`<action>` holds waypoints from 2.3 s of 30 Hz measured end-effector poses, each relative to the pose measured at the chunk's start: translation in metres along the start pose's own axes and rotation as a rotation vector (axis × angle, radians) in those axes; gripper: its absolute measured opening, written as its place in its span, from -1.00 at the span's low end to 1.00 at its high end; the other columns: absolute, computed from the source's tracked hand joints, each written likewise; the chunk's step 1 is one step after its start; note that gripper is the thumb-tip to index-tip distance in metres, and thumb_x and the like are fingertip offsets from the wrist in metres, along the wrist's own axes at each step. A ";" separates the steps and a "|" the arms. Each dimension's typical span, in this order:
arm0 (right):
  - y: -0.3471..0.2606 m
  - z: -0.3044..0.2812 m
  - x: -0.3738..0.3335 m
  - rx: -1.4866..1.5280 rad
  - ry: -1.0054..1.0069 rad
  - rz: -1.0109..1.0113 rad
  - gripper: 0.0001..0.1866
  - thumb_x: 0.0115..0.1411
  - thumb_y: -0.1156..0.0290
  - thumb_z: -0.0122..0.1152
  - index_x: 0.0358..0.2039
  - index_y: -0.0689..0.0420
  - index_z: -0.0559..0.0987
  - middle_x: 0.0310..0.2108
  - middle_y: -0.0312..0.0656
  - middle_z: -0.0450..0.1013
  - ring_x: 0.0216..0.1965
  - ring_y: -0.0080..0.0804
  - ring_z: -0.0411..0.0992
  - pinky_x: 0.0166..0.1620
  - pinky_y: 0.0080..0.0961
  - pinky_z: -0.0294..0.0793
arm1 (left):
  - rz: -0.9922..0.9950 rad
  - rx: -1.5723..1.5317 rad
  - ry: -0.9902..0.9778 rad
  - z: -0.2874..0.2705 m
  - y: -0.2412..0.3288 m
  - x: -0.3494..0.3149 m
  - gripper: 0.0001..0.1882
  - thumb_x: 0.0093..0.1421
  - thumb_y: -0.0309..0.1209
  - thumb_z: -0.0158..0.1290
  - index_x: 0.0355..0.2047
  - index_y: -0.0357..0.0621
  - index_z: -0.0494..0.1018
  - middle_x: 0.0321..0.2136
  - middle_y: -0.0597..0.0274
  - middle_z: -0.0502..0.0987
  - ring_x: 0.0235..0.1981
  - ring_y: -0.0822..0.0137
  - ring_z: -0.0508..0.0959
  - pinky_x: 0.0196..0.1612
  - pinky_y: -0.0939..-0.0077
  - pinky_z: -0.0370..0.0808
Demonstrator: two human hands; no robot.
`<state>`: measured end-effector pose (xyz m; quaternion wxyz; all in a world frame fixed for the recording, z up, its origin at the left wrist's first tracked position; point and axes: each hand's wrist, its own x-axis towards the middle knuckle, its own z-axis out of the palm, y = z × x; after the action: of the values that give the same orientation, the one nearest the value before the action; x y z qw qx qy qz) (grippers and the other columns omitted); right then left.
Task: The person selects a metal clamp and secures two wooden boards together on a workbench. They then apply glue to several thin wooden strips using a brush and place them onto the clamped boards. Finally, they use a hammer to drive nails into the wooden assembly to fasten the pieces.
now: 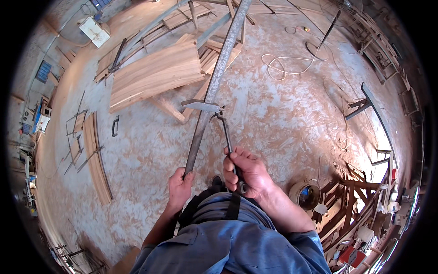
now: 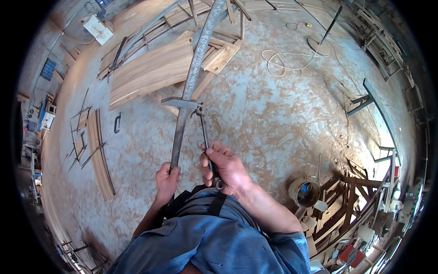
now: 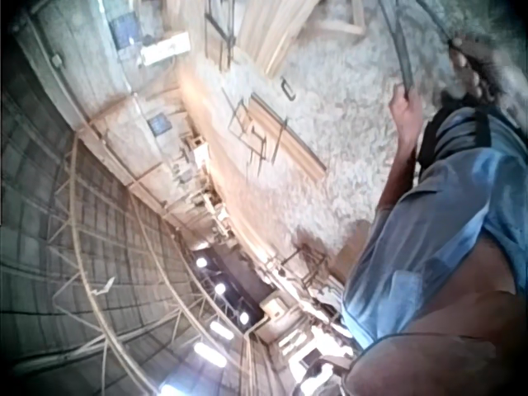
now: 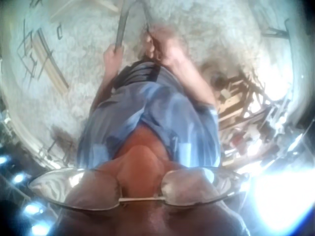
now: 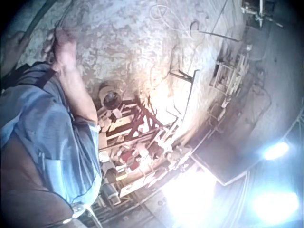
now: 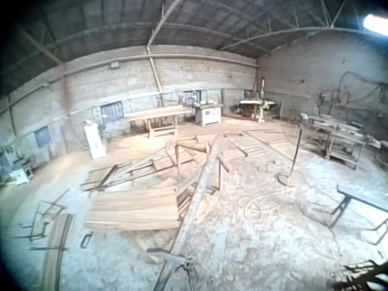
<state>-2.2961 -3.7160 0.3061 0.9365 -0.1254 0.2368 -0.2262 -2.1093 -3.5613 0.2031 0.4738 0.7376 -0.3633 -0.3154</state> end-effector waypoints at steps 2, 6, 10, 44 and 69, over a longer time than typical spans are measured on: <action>-0.001 -0.008 0.000 0.082 -0.042 0.072 -0.85 0.38 0.38 -0.11 -0.15 0.14 0.39 -0.50 -0.28 0.37 -0.68 -0.55 0.26 -0.71 -0.59 0.27 | -0.004 -0.038 0.028 0.007 -0.002 -0.009 -0.81 0.29 -0.39 0.03 -0.43 -0.23 0.36 -0.66 0.43 0.36 -0.62 0.64 0.28 -0.58 0.64 0.26; 0.015 0.010 0.002 0.041 0.085 0.058 -0.84 0.38 0.31 -0.11 -0.20 0.12 0.37 -0.54 -0.33 0.30 -0.68 -0.59 0.22 -0.72 -0.61 0.20 | -0.015 -0.100 0.053 0.018 -0.009 -0.020 -0.77 0.29 -0.35 0.06 -0.43 -0.23 0.36 -0.67 0.46 0.33 -0.63 0.65 0.25 -0.59 0.64 0.24; 0.038 0.005 0.029 -0.103 0.170 -0.025 -0.74 0.38 0.19 -0.08 -0.27 0.14 0.36 -0.63 -0.36 0.20 -0.74 -0.59 0.16 -0.75 -0.58 0.13 | -0.078 -0.128 0.079 0.027 0.000 -0.026 -0.78 0.30 -0.33 0.05 -0.41 -0.21 0.36 -0.67 0.47 0.33 -0.64 0.65 0.26 -0.60 0.65 0.23; 0.015 0.147 0.140 -1.910 -0.598 0.859 -0.77 0.26 0.25 0.15 -0.42 0.14 0.54 -0.67 -0.45 0.24 -0.61 -0.65 0.19 -0.53 -0.59 0.22 | 0.013 -0.384 -0.144 -0.145 -0.056 0.005 -0.56 0.21 0.01 0.08 -0.35 -0.17 0.47 -0.54 0.40 0.43 -0.50 0.52 0.39 -0.44 0.56 0.33; 0.028 0.163 0.221 -2.138 -0.720 0.825 -0.73 0.05 0.28 0.17 -0.63 0.21 0.42 -0.77 -0.30 0.11 -0.65 -0.59 0.11 -0.56 -0.36 0.15 | 0.217 -0.314 -0.022 -0.125 -0.084 0.045 -0.70 -0.03 -0.23 0.29 -0.39 -0.17 0.54 -0.71 0.24 0.40 -0.65 0.41 0.43 -0.56 0.44 0.36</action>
<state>-2.0311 -3.7776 0.3503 0.3732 -0.8098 0.0516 0.4499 -1.9644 -3.5163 0.1636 0.6104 0.6075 -0.3923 -0.3232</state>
